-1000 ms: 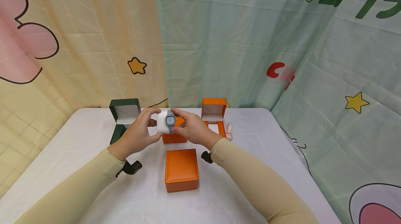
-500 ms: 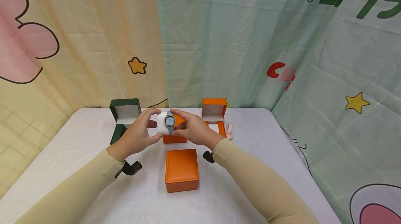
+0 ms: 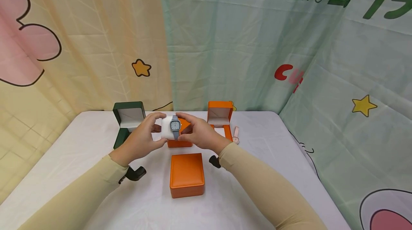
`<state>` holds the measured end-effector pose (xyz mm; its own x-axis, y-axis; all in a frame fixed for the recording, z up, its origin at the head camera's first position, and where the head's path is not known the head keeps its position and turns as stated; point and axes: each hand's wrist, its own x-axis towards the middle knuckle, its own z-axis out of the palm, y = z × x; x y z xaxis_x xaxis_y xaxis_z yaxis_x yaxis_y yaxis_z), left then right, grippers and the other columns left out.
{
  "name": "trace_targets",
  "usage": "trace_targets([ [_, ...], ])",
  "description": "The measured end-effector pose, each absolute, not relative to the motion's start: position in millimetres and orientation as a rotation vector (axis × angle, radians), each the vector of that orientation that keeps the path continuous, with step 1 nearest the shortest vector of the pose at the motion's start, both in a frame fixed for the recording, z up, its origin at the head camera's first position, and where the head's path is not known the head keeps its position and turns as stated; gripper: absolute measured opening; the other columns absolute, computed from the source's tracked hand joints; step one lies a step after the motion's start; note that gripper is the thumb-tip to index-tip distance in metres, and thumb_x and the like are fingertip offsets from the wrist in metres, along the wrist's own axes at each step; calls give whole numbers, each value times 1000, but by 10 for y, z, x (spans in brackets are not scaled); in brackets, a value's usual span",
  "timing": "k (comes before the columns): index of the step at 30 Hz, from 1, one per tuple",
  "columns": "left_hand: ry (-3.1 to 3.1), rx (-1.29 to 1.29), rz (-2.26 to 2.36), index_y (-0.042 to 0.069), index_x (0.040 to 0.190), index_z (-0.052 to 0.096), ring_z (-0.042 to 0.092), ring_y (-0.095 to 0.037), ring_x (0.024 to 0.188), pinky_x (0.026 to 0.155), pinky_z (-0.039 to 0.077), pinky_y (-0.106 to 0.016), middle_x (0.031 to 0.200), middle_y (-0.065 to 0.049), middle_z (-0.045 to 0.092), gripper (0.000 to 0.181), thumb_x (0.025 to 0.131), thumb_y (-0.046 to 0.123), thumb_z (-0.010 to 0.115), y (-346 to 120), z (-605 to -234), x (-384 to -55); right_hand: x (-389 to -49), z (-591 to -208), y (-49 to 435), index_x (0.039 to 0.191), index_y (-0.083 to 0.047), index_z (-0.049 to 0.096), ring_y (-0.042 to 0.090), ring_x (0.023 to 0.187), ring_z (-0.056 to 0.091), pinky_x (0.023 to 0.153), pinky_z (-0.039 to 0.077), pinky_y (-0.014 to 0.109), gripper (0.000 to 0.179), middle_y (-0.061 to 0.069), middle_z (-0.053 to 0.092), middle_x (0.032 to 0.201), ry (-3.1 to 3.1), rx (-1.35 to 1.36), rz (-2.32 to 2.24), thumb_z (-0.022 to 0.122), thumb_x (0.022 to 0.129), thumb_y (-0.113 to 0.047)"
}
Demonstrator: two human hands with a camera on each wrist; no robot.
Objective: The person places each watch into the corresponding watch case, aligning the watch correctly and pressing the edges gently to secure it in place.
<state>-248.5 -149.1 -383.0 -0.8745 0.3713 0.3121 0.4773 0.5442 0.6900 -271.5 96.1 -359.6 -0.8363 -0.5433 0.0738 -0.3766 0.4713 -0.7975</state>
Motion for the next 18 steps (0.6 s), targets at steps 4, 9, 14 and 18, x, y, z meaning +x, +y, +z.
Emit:
trace_targets([
  [4,-2645,-732,-1248,7,151,40,69,-29,113,94,63,-41,156,-15,42,73,90,7,81,-1487,-3828,-2480,-2713,-3602,966,163,-22,40,17,99,73,90,63,33,82,7,76,106,2540,-799,-1284,81,93,-10],
  [9,-2649,-725,-1258,8,152,40,69,-29,113,94,63,-41,157,-15,42,74,91,8,82,-1481,-3825,-2481,-2707,-3598,973,163,-21,40,17,99,73,91,63,33,82,8,76,108,2549,-802,-1276,81,93,-11],
  [14,-2651,-721,-1246,8,152,40,70,-28,112,93,64,-40,157,-14,43,74,90,8,82,-1468,-3810,-2475,-2706,-3600,988,163,-21,41,16,98,74,90,63,33,82,7,76,107,2549,-816,-1285,81,93,-11],
  [18,-2663,-708,-1238,8,152,40,70,-27,111,92,64,-39,157,-14,43,75,90,9,82,-1460,-3807,-2463,-2705,-3611,993,163,-21,40,16,98,74,90,63,33,82,8,76,108,2545,-817,-1283,81,93,-11],
])
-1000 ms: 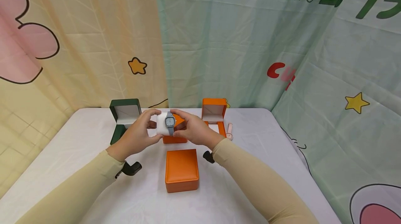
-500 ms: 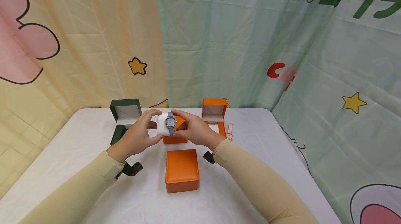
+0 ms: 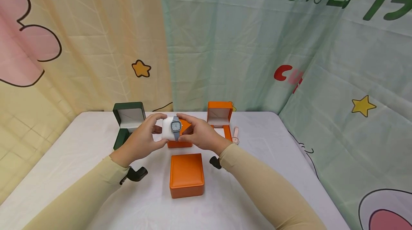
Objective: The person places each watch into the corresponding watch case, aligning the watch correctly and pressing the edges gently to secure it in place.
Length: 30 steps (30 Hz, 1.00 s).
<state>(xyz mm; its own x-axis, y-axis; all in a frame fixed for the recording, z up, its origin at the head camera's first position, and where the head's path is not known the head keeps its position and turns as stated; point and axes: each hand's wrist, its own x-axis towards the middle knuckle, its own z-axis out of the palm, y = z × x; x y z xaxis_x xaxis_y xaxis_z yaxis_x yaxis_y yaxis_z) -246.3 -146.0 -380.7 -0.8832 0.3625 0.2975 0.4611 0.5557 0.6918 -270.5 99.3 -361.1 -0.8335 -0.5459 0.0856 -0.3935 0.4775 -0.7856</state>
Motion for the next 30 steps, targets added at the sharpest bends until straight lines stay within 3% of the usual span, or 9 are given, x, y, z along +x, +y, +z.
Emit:
trace_targets([
  [19,-2643,-731,-1232,7,151,41,70,-25,109,93,63,-40,155,-14,45,74,90,9,82,-1457,-3803,-2469,-2707,-3629,996,163,-19,41,18,99,74,92,63,33,80,12,76,113,2516,-845,-1337,80,93,-9],
  [26,-2643,-727,-1233,7,152,41,70,-25,109,92,64,-40,155,-14,45,74,90,9,82,-1460,-3800,-2473,-2716,-3646,994,163,-18,40,25,117,73,99,61,37,80,12,64,144,2465,-852,-1388,78,94,-6],
  [30,-2646,-727,-1234,7,152,41,70,-25,109,92,63,-39,155,-14,45,74,90,9,82,-1456,-3792,-2473,-2719,-3649,993,164,-17,39,28,123,71,102,59,37,80,12,56,153,2443,-854,-1411,77,95,-5],
])
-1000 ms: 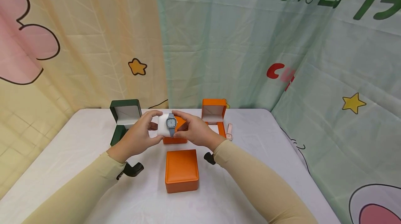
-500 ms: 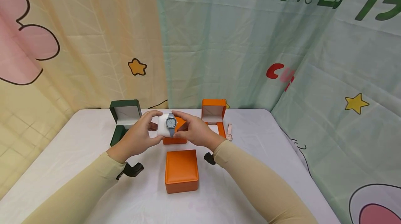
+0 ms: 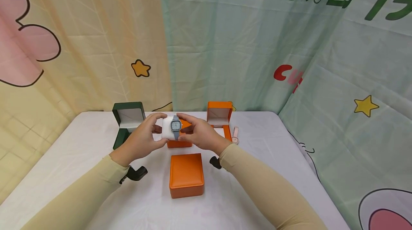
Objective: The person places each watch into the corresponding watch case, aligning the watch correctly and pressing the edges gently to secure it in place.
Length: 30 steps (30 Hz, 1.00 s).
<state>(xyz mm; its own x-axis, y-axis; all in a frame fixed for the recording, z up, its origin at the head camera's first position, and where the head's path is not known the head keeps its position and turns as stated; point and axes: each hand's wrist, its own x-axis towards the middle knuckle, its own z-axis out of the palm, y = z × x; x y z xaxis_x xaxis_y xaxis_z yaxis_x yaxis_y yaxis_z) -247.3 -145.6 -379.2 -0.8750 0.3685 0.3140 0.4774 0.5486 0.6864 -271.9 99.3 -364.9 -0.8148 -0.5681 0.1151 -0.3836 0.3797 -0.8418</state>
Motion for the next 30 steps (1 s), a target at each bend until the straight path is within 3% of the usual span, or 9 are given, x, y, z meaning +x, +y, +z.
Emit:
trace_targets([
  [7,-2657,-727,-1245,8,152,40,69,-26,110,92,64,-39,156,-14,44,75,90,10,82,-1445,-3779,-2470,-2701,-3629,967,164,-18,37,27,122,72,100,60,37,82,11,52,158,2441,-820,-1414,78,94,-6],
  [30,-2700,-716,-1254,9,154,40,69,-27,114,89,64,-35,157,-14,44,76,91,13,83,-1427,-3785,-2458,-2673,-3655,947,165,-17,37,24,114,75,93,63,34,84,12,59,150,2468,-800,-1400,80,93,-7],
])
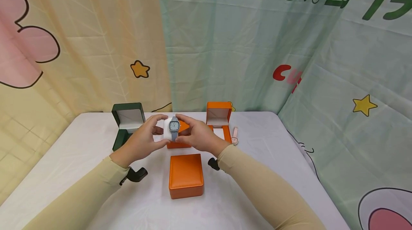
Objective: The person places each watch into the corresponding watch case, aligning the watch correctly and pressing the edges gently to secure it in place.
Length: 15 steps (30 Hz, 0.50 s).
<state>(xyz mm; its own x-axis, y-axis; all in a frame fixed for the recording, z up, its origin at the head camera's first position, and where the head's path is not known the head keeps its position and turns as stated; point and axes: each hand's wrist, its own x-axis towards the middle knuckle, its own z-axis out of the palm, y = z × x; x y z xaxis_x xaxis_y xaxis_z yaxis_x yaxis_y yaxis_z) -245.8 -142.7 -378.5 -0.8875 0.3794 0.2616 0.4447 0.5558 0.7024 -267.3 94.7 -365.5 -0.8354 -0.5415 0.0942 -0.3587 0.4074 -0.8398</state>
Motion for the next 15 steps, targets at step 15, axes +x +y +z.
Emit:
trace_targets([
  [15,-2703,-738,-1340,9,161,34,71,-26,118,92,64,-35,157,-12,46,90,88,8,86,-1465,-3807,-2468,-2670,-3662,939,165,-15,35,19,108,74,96,62,34,88,11,60,148,2518,-827,-1326,81,91,-5],
])
